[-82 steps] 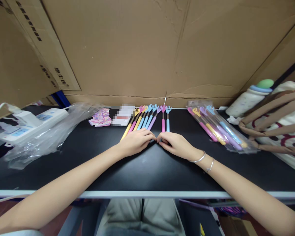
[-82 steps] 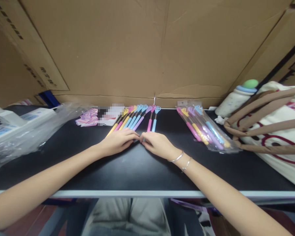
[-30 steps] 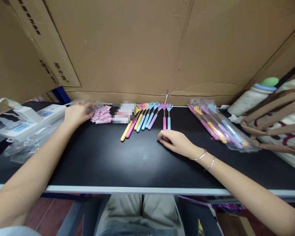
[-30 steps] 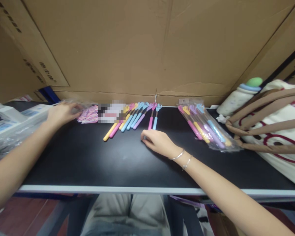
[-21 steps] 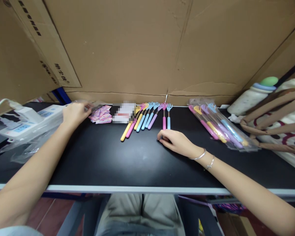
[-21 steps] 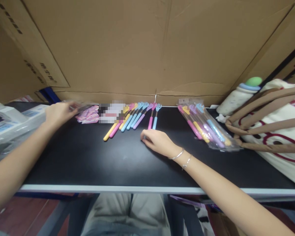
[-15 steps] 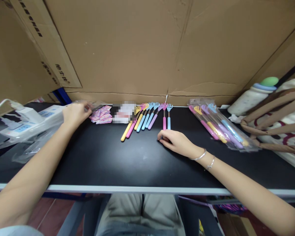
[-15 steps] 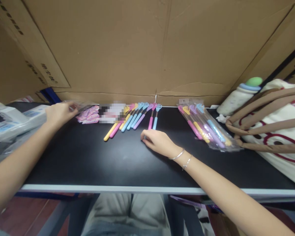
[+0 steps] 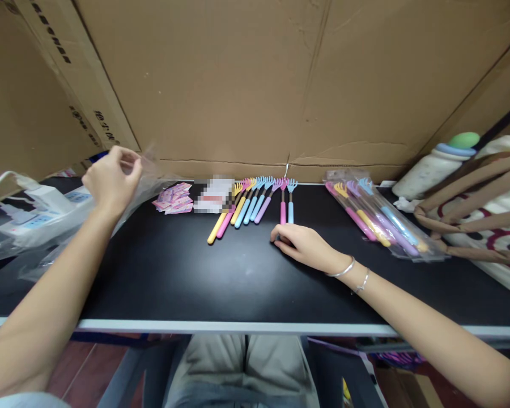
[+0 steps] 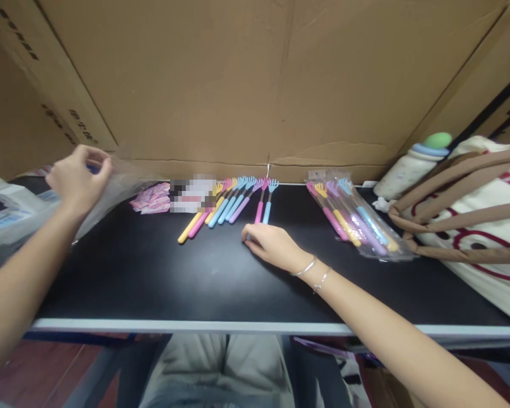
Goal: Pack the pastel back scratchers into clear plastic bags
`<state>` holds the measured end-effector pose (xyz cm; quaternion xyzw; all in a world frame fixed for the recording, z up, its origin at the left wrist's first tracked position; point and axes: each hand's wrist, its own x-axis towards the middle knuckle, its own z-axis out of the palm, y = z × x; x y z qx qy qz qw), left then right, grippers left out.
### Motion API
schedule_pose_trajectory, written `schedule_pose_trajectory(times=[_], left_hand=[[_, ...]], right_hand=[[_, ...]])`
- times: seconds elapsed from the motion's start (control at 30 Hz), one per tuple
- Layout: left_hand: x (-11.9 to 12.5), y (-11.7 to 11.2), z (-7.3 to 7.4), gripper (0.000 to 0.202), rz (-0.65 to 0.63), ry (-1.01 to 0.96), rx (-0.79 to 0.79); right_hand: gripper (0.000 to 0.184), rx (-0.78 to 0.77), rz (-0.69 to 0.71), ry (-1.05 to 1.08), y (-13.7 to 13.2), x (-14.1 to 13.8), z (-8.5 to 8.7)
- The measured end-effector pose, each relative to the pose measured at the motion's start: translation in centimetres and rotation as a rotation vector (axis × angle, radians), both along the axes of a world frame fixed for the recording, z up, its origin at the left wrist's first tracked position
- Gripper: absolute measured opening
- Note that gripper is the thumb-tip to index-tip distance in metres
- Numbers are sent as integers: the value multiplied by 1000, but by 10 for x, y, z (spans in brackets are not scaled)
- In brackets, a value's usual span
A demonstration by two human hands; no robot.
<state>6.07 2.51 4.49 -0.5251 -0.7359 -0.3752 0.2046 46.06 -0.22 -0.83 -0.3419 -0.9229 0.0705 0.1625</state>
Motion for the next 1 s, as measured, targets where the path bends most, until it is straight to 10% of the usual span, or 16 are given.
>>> schedule_pose_trajectory(times=[0.17,0.3,0.63,1.0], left_hand=[[46,-11,31,25,-228,-106,327],[101,-28,41,22,-529,-61,247],[192,-38,3,15,-1046,150,-124],[204,-31,-21,12,-1036,291,-60]], right_hand=[[11,-6,5,-3,-2,-1,1],[12,-34,-11,81,-4,0,4],[44,-371,-86,643,8,5,15],[28,-397,-69,688,2,1,16]])
